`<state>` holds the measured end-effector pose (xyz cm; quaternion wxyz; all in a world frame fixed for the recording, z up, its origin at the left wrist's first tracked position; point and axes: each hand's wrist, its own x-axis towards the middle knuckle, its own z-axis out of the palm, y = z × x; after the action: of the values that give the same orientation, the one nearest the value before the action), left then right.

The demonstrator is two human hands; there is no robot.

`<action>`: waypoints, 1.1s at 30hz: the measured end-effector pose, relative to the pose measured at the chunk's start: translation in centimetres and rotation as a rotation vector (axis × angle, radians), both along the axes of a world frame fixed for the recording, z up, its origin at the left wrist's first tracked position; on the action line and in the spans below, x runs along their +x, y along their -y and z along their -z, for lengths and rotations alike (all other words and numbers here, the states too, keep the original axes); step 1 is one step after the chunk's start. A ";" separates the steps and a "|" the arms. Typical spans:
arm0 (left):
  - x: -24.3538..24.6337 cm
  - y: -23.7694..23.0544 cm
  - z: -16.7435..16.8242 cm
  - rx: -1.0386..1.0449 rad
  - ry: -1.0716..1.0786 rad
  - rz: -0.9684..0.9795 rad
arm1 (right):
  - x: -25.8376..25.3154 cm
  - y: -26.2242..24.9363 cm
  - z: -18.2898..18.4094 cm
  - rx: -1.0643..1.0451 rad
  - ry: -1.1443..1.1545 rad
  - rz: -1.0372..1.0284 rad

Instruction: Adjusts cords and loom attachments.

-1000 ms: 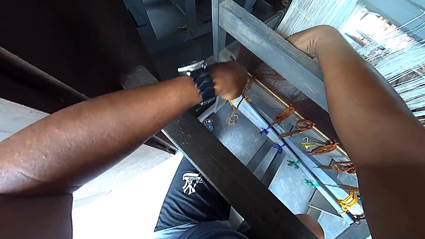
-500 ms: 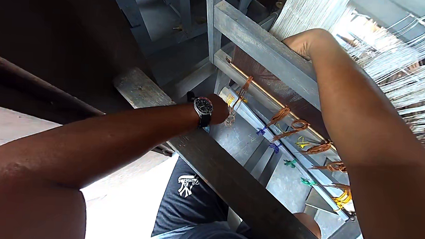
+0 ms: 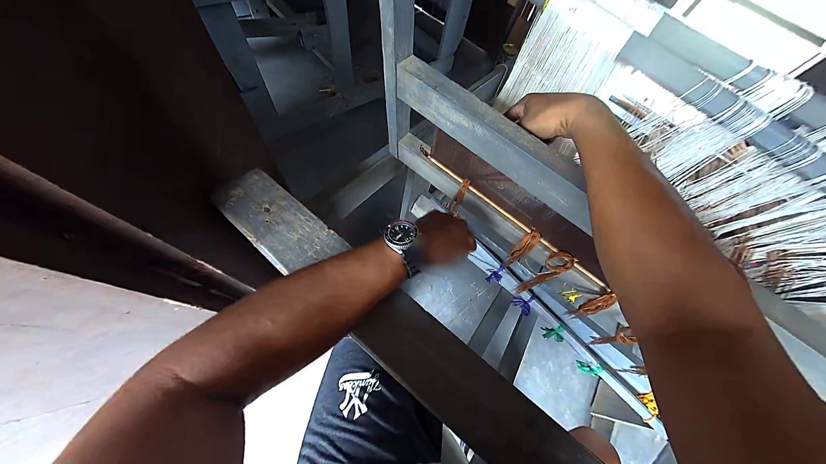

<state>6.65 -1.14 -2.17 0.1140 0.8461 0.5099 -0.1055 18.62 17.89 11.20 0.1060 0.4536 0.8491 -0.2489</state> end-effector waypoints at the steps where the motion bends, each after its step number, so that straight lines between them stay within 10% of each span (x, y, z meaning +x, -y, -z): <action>1: 0.4 -0.2 0.1 -0.047 -0.029 0.020 | 0.0 -0.1 -0.2 0.005 -0.021 0.006; 15: -2.6 -2.0 0.3 -0.233 -0.204 -0.050 | 2.7 2.3 -7.8 0.133 -0.441 0.055; 22: -3.0 -2.4 1.1 -0.426 -0.086 -0.118 | 12.1 9.0 -12.6 0.262 -0.209 0.137; 33: -2.7 -0.5 -1.1 -0.504 0.152 -0.350 | 26.3 8.3 -2.8 0.040 -0.224 0.700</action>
<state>3.94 -0.66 -1.05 0.3742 0.6960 0.5957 -0.1438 44.93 9.62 13.97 -0.0882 0.6886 0.6536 -0.3015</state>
